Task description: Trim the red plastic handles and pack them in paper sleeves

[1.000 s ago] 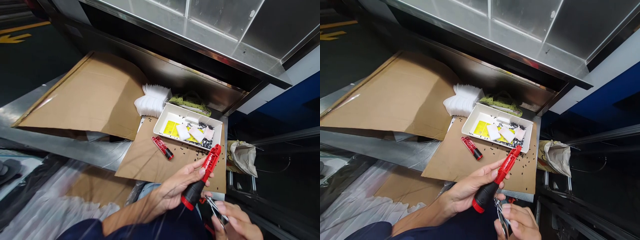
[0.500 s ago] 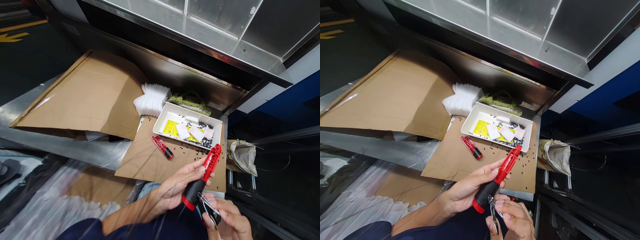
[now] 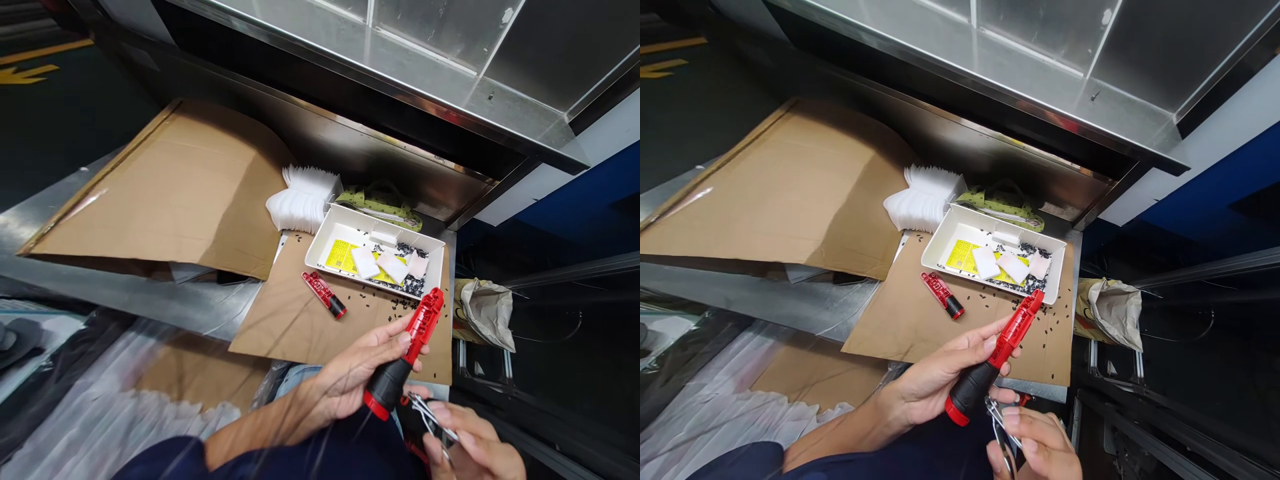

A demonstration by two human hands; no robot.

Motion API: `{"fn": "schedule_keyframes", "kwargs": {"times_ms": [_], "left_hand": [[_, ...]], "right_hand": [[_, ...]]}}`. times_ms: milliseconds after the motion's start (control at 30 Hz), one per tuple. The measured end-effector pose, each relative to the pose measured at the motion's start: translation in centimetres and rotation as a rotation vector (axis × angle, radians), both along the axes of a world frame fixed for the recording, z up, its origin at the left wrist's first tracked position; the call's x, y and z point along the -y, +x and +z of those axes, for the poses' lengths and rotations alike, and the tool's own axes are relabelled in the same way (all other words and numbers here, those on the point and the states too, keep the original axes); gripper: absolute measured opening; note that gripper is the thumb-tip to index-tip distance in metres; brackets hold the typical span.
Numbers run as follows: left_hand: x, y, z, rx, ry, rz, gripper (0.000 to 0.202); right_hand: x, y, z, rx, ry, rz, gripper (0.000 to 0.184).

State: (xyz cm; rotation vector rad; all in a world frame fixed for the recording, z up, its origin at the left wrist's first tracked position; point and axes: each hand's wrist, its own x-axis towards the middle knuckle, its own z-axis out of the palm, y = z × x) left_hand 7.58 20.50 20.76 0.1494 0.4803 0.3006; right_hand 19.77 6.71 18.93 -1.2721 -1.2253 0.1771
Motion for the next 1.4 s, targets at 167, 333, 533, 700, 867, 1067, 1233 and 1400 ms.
{"fn": "schedule_keyframes", "kwargs": {"times_ms": [167, 333, 533, 700, 867, 1067, 1233, 1400], "left_hand": [[-0.1, 0.1, 0.2, 0.019, 0.005, 0.013, 0.056], [-0.2, 0.2, 0.2, 0.006, 0.062, -0.009, 0.055], [-0.2, 0.2, 0.1, 0.007, 0.097, -0.023, 0.062], [-0.2, 0.3, -0.1, -0.019, 0.089, -0.026, 0.066], [-0.2, 0.3, 0.0, 0.02, 0.086, -0.032, 0.062], [-0.1, 0.2, 0.2, 0.024, 0.104, -0.029, 0.063], [0.0, 0.1, 0.1, 0.023, 0.12, -0.032, 0.064], [0.2, -0.1, -0.3, 0.017, 0.133, -0.041, 0.068]], "right_hand": [[-1.2, -1.4, -0.6, 0.038, 0.039, -0.101, 0.026], [-1.6, -1.3, 0.2, 0.066, 0.044, -0.071, 0.017], [-1.2, -0.8, 0.3, 0.081, 0.002, 0.028, 0.03], [-1.4, -1.2, 0.2, 0.1, 0.028, -0.031, 0.024], [-0.5, -0.1, -0.2, 0.138, 0.102, -0.013, 0.023], [-0.4, -0.9, -0.5, 0.049, 0.055, -0.077, 0.027], [-0.7, -1.0, -0.3, 0.136, 0.021, -0.024, 0.026], [-0.4, -0.6, 0.0, 0.17, -0.009, 0.031, 0.033]]}}
